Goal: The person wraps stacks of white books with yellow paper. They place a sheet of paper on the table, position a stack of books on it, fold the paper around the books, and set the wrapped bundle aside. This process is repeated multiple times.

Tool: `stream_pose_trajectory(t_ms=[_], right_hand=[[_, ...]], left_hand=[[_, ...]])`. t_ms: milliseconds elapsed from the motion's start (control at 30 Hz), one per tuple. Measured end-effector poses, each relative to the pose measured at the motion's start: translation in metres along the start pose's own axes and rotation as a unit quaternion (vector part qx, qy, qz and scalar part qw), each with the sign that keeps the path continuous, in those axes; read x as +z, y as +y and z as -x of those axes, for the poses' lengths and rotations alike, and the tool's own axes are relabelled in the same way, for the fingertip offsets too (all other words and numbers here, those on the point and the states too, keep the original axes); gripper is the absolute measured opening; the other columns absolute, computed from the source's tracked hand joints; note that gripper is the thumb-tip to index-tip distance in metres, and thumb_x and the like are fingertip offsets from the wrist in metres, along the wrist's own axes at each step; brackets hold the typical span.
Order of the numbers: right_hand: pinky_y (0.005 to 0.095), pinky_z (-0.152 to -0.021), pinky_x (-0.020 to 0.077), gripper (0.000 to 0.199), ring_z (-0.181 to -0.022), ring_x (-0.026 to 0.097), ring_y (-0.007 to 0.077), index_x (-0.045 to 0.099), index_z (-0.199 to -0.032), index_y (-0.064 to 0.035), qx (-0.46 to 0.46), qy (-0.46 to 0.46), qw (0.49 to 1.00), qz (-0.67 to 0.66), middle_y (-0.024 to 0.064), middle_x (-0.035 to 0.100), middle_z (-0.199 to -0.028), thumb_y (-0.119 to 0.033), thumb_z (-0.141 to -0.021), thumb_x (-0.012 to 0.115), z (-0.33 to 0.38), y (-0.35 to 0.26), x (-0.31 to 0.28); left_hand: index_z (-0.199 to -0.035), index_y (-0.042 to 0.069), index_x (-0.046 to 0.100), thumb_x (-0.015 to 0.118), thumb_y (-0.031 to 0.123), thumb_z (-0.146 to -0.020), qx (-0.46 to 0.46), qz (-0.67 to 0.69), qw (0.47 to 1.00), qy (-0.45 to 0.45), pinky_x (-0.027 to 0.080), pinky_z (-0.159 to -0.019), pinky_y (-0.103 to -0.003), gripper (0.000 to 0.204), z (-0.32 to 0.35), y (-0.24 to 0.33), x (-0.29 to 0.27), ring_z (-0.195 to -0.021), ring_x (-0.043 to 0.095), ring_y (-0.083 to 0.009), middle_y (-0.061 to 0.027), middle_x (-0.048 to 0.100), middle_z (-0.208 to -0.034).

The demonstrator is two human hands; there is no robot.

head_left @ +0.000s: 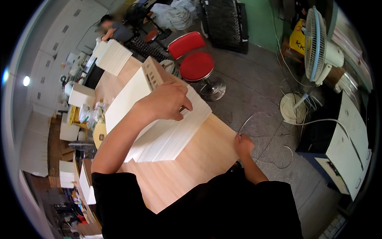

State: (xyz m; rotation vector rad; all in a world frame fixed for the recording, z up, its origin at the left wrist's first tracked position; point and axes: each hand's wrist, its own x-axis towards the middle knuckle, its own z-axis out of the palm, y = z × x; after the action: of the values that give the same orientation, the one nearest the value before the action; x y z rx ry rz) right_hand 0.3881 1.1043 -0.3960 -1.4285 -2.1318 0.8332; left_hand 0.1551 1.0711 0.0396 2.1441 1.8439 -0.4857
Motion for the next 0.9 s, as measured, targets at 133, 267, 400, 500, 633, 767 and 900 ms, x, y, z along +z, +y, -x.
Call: stream_pose_trajectory(t_ms=[133,267,400,500,633,767,900], right_hand=[[0.0497,-0.068,0.0495,0.035,-0.078,0.065,0.0383,0.066,-0.083,-0.0034,-0.016,-0.014,1.0,0.018,0.0187,0.067,-0.083,-0.037,-0.089,0.059,-0.006,0.0,-0.009],[0.0495,-0.072,0.0498,0.037,-0.09,0.064,0.0398,0.063,-0.102,0.0006,-0.057,-0.005,0.998,0.034,0.0209,0.064,-0.104,-0.034,-0.088,0.062,-0.015,-0.003,-0.006],[0.0475,-0.084,0.0504,0.049,-0.106,0.059,0.0386,0.052,-0.126,0.0025,-0.277,-0.018,0.96,0.02,0.0201,0.056,-0.124,-0.032,-0.092,0.061,-0.013,-0.089,-0.033],[0.0474,-0.096,0.0471,0.049,-0.114,0.056,0.0347,0.048,-0.132,-0.0014,-0.126,-0.369,0.818,-0.422,0.0171,0.058,-0.123,-0.036,-0.098,0.055,0.003,-0.2,-0.051],[0.0535,-0.107,0.0406,0.061,-0.131,0.047,0.0348,0.041,-0.14,-0.0057,-0.034,-0.52,0.601,-0.607,0.0164,0.049,-0.139,-0.049,-0.098,0.052,0.01,-0.27,-0.073],[0.053,-0.111,0.0334,0.075,-0.134,0.042,0.0326,0.039,-0.146,-0.008,0.134,-0.449,0.588,-0.659,0.0133,0.047,-0.143,-0.062,-0.094,0.049,0.019,-0.304,-0.108],[0.043,-0.105,0.0409,0.062,-0.125,0.051,0.0276,0.044,-0.141,-0.0028,0.04,-0.476,0.631,-0.611,0.0109,0.053,-0.138,-0.045,-0.097,0.055,0.036,-0.312,-0.149]], left_hand=[[-0.122,0.012,0.066,0.073,0.014,-0.08,-0.019,0.217,0.89,0.4,0.039,-0.106,-0.036,0.043,0.055,-0.008,0.008,-0.111,0.059,-0.0228,-0.0083,0.064,-0.111],[-0.136,-0.001,0.053,0.056,0.022,-0.099,-0.376,0.324,0.587,0.639,0.042,-0.102,-0.033,0.043,0.212,-0.038,0.101,-0.115,0.058,-0.0177,-0.0109,0.06,-0.129],[-0.142,0.012,0.047,0.058,0.048,-0.094,-0.532,0.581,0.413,0.457,0.049,-0.094,-0.036,0.061,0.299,-0.036,0.229,-0.117,0.058,-0.0178,-0.0053,0.058,-0.133],[-0.138,0.019,0.052,0.059,0.059,-0.09,-0.359,0.71,0.347,0.496,0.056,-0.085,-0.037,0.063,0.28,-0.02,0.233,-0.112,0.06,-0.0117,0.0006,0.06,-0.127],[-0.135,0.012,0.056,0.056,0.073,-0.083,-0.417,0.695,0.357,0.465,0.051,-0.092,-0.038,0.08,0.267,-0.005,0.223,-0.108,0.064,-0.0205,-0.0063,0.065,-0.124],[-0.137,0.003,0.054,0.045,0.073,-0.09,-0.321,0.776,0.404,0.363,0.042,-0.104,-0.041,0.085,0.252,0.082,0.24,-0.122,0.056,-0.0271,-0.0151,0.058,-0.136],[-0.126,-0.004,0.058,0.061,0.067,-0.085,-0.306,0.788,0.368,0.387,0.046,-0.09,-0.035,0.083,0.238,0.206,0.239,-0.11,0.054,-0.0224,-0.0166,0.061,-0.12]])
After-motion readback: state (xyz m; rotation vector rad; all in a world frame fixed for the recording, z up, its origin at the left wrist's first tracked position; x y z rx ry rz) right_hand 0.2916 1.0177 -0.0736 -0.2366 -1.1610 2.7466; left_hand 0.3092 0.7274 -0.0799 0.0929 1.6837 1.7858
